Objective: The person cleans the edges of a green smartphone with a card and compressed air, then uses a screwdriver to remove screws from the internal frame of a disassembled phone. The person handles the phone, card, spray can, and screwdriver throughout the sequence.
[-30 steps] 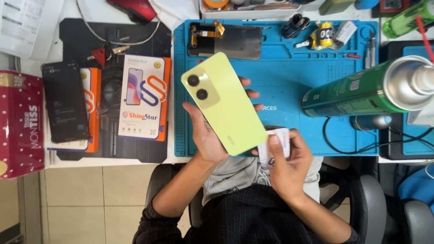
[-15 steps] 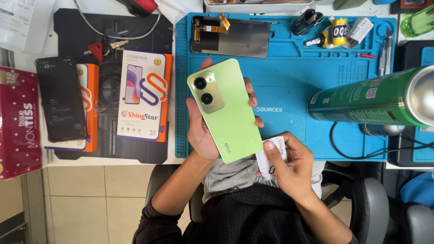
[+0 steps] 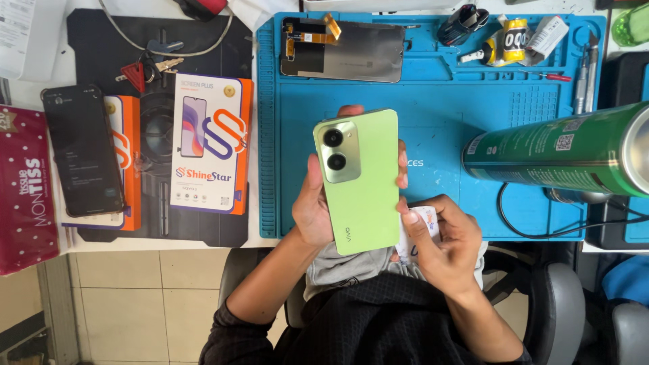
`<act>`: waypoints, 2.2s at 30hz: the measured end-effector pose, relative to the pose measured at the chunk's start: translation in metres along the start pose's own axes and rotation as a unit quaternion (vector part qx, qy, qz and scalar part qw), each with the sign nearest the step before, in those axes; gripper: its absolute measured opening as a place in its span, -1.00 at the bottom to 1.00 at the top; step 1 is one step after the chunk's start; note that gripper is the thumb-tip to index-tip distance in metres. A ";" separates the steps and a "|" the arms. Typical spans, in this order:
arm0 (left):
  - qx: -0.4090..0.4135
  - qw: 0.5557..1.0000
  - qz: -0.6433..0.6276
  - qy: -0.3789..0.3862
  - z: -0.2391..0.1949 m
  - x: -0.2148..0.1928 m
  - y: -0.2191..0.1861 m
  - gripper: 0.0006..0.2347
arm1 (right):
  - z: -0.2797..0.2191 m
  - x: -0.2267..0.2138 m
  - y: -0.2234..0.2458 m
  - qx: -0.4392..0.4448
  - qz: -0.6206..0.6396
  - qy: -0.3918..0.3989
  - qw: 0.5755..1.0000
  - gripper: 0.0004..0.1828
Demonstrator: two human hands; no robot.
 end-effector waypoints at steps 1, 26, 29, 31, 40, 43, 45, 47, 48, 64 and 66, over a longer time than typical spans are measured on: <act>-0.002 1.000 -0.007 0.000 0.000 0.001 0.001 -0.45 | 0.002 0.000 0.001 0.014 0.021 0.003 1.000 -0.86; -0.039 0.998 0.038 -0.024 0.002 0.003 0.003 -0.43 | 0.011 0.002 0.022 -0.028 -0.044 -0.036 0.998 -0.85; -0.061 0.997 0.021 -0.039 0.001 0.001 0.008 -0.42 | 0.013 0.002 0.026 -0.038 -0.071 -0.044 0.996 -0.85; -0.072 0.997 0.010 -0.040 0.001 0.001 0.011 -0.42 | 0.014 0.001 0.029 -0.041 -0.066 -0.050 0.996 -0.85; -0.079 0.995 0.035 -0.044 0.001 -0.002 0.008 -0.41 | 0.029 -0.007 0.025 0.042 -0.019 0.000 0.999 -0.81; -0.070 0.990 0.101 -0.076 0.003 -0.005 0.010 -0.37 | 0.036 -0.006 0.023 0.064 -0.066 0.000 0.996 -0.83; -0.041 0.979 0.181 -0.088 0.004 -0.004 0.007 -0.33 | 0.035 -0.002 0.027 0.063 -0.074 0.004 0.995 -0.79; -0.043 0.969 0.219 -0.105 0.001 -0.001 0.007 -0.35 | 0.034 0.001 0.031 0.059 -0.101 -0.003 0.993 -0.72; -0.044 0.964 0.237 -0.115 -0.003 0.000 0.006 -0.36 | 0.033 0.002 0.034 0.056 -0.124 -0.012 0.991 -0.67; -0.027 0.974 0.195 -0.112 -0.006 0.015 0.007 -0.33 | 0.025 -0.090 0.086 -0.307 -0.223 -0.098 0.920 -0.33; -0.017 0.987 0.131 -0.097 -0.002 0.012 0.009 -0.33 | 0.034 -0.093 0.087 -0.299 -0.203 -0.080 0.929 -0.26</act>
Point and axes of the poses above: each hand's wrist, its own z-axis towards the middle knuckle, its own x-axis out of the palm, y = z × x, the point moved 5 cm from there along z, towards the middle knuckle, and after that the axes turned 9 degrees about z, right-handed, at the moved point
